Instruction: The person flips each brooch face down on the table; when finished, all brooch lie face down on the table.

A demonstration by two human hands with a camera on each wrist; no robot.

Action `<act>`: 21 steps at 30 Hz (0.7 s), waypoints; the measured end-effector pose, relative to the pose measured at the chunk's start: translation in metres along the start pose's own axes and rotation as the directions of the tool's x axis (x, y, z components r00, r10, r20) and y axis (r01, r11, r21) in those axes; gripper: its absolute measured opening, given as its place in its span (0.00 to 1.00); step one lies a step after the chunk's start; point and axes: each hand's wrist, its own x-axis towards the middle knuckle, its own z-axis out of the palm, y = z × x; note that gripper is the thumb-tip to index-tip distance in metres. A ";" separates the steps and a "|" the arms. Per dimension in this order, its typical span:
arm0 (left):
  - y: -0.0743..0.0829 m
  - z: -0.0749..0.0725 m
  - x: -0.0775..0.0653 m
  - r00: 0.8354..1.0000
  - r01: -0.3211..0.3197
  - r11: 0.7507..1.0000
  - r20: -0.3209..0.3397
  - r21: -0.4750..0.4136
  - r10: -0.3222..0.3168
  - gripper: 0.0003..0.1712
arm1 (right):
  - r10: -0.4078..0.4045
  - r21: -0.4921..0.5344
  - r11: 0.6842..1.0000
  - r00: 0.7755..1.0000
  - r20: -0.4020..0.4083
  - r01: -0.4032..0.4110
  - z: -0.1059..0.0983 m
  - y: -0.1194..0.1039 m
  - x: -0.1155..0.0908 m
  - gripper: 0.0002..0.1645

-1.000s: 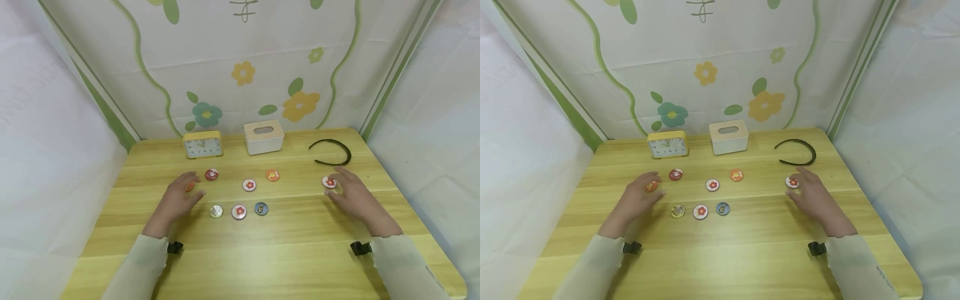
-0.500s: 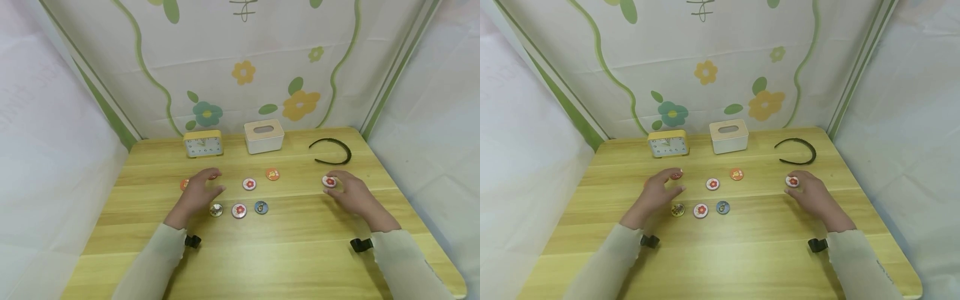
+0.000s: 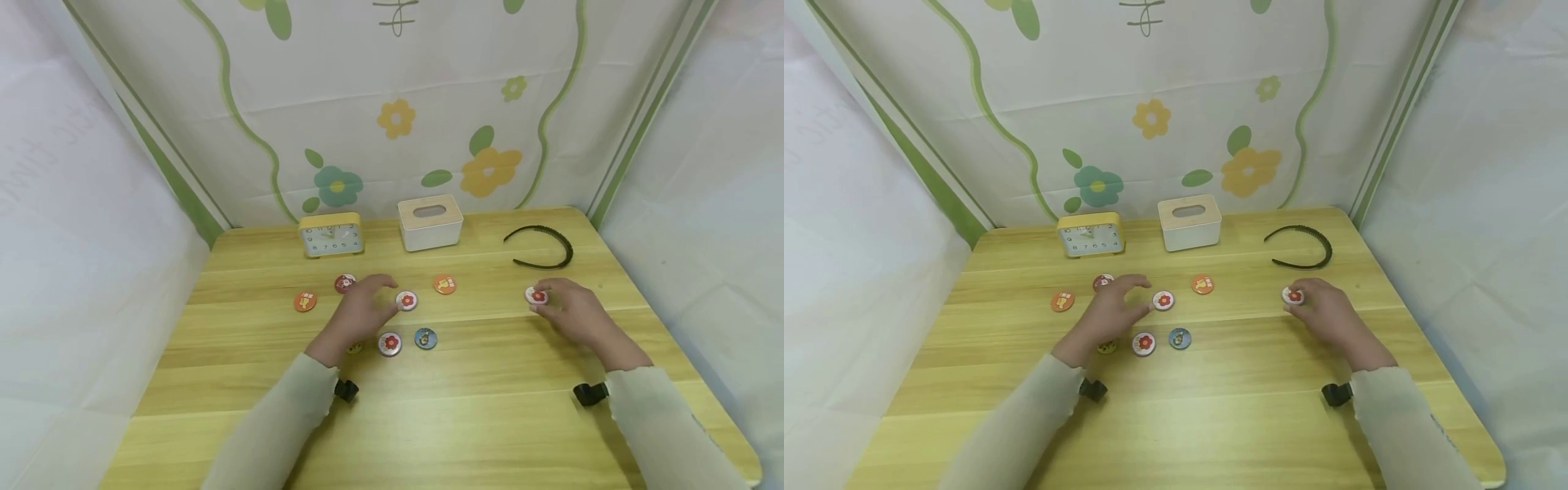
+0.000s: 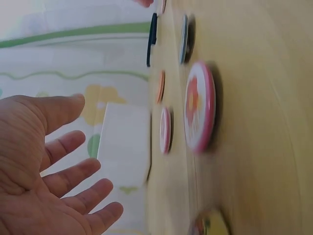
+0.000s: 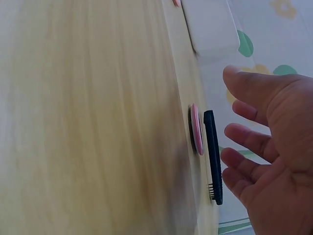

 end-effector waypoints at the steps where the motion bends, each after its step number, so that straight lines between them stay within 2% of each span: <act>1: 0.003 0.003 0.001 1.000 -0.014 1.000 -0.001 0.003 0.014 0.23 | 0.007 0.003 1.000 1.000 0.004 -0.007 0.000 0.001 0.001 0.30; 8: 0.015 0.021 0.013 0.999 -0.046 0.999 0.020 -0.002 0.046 0.23 | 0.046 0.033 0.998 0.999 0.013 -0.046 0.000 0.009 0.004 0.29; 16: 0.032 0.037 0.025 0.992 -0.103 0.993 0.072 0.052 0.099 0.23 | 0.078 0.037 0.996 0.996 0.034 -0.079 0.000 0.017 0.009 0.28; 21: 0.043 0.046 0.031 0.985 -0.147 0.981 0.113 0.124 0.133 0.23 | 0.069 0.022 0.997 0.997 0.030 -0.070 0.001 0.024 0.012 0.25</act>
